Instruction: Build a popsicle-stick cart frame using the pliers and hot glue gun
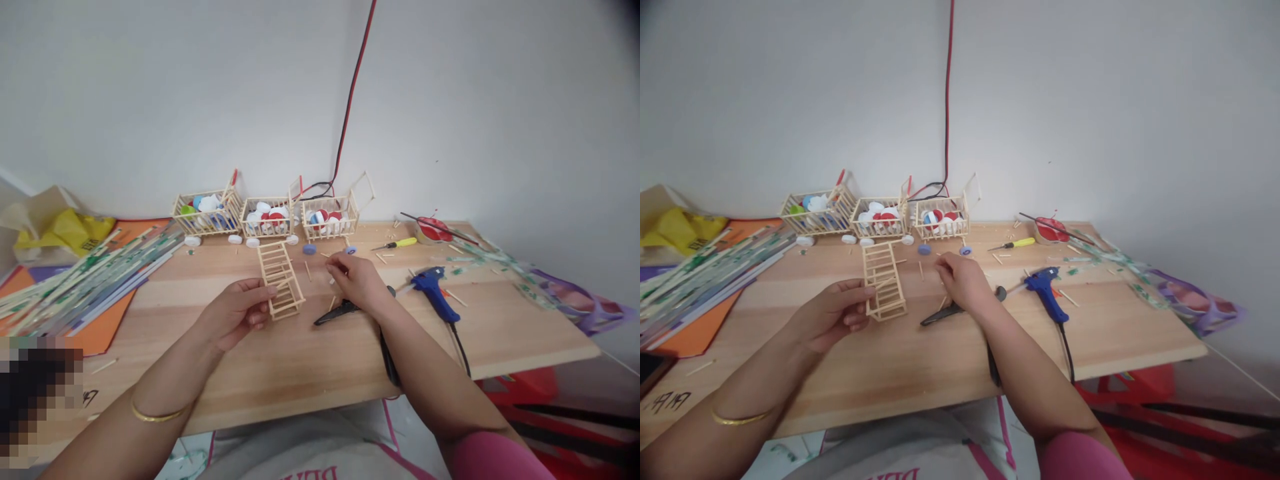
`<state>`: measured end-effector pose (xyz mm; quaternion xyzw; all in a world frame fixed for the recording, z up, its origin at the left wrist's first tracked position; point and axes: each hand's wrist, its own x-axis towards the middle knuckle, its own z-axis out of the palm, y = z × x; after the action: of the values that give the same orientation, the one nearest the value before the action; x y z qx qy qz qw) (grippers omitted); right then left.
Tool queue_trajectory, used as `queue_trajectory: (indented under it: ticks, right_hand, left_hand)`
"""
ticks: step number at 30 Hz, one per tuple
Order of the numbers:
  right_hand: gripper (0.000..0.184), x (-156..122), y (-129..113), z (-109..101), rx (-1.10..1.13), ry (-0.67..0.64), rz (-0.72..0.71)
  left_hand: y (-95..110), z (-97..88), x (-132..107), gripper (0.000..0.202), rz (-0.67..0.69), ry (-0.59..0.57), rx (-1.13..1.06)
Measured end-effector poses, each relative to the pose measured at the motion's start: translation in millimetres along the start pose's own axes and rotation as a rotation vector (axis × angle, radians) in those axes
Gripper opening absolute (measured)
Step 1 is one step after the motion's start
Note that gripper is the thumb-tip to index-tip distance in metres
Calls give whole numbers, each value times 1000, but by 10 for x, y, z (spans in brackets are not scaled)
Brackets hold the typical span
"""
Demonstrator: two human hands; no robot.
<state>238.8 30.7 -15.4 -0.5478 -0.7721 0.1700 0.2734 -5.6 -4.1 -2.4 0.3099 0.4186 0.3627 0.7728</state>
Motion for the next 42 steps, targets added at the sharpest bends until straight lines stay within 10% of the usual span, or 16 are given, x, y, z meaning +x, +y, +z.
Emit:
queue_trajectory:
  ticks: [14, 20, 25, 30, 42]
  right_hand:
    - [13, 193, -155, 388, -321, -135, 25]
    - [17, 109, -204, 23, -211, -60, -27]
    - [11, -41, -492, -342, 199, -165, -361]
    - [14, -40, -710, -262, 88, -269, -528]
    - [14, -85, -751, -197, 65, -258, -430]
  left_hand:
    - [-41, -13, 31, 27, -97, -145, -81]
    - [-50, -52, 47, 22, -73, -179, -80]
    - [-55, -48, 45, 16, -72, -165, -52]
    - [-40, -33, 25, 16, -52, -99, -22]
    - [-12, -18, -18, 20, -14, -121, 40]
